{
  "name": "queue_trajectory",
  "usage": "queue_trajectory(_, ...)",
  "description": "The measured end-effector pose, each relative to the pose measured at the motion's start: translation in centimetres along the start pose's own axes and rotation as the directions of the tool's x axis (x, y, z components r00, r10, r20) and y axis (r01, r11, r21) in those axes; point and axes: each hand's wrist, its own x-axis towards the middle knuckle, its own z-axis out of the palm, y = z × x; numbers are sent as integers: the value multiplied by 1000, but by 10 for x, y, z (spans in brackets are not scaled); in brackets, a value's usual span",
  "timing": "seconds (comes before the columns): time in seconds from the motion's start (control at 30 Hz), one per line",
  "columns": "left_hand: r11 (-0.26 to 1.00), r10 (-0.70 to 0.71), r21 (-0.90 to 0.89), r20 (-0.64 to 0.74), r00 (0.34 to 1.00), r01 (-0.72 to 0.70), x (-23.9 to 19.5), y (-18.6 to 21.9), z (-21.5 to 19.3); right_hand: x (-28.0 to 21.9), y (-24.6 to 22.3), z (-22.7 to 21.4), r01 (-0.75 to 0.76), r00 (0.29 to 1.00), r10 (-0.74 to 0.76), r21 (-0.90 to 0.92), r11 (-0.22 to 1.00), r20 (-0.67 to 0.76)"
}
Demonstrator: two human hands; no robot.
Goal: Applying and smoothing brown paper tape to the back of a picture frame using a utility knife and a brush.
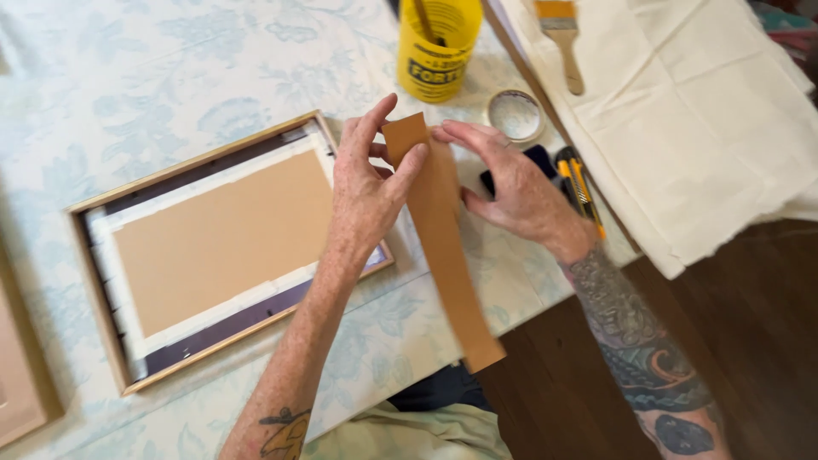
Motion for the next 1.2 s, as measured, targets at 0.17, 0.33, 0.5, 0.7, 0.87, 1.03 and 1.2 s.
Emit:
queue_trajectory(0.17, 984, -117, -145, -79, 990, 104, -30, 8, -46, 21, 21, -3, 112, 984, -105, -43, 993, 147)
queue_trajectory(0.33, 872, -424, -420, -388, 818, 252, -123, 61, -116, 45, 11, -9, 48, 956, -22, -81, 996, 292)
queue_trajectory(0.5, 884, -447, -433, -672, 591, 178, -222, 18, -161, 51, 38, -2, 64, 962, -75, 50, 997, 263)
queue_trajectory(0.7, 899, -120, 146, -826, 551, 414, -280, 4, -173, 56, 42, 7, 126, 959, -112, -38, 991, 261)
queue_trajectory(0.87, 555, 299, 754, -577, 760, 353, -292, -12, -189, 67, 78, 1, 249, 949, -155, -348, 904, 276)
queue_trajectory(1.03, 563, 288, 747, -579, 762, 354, -286, -1, -190, 98, 30, 4, 11, 763, 476, -746, 666, 437)
queue_trajectory(1.2, 761, 203, 640, -390, 898, 106, -188, 49, -164, 106, 27, 4, -89, 738, 492, -656, 750, 462)
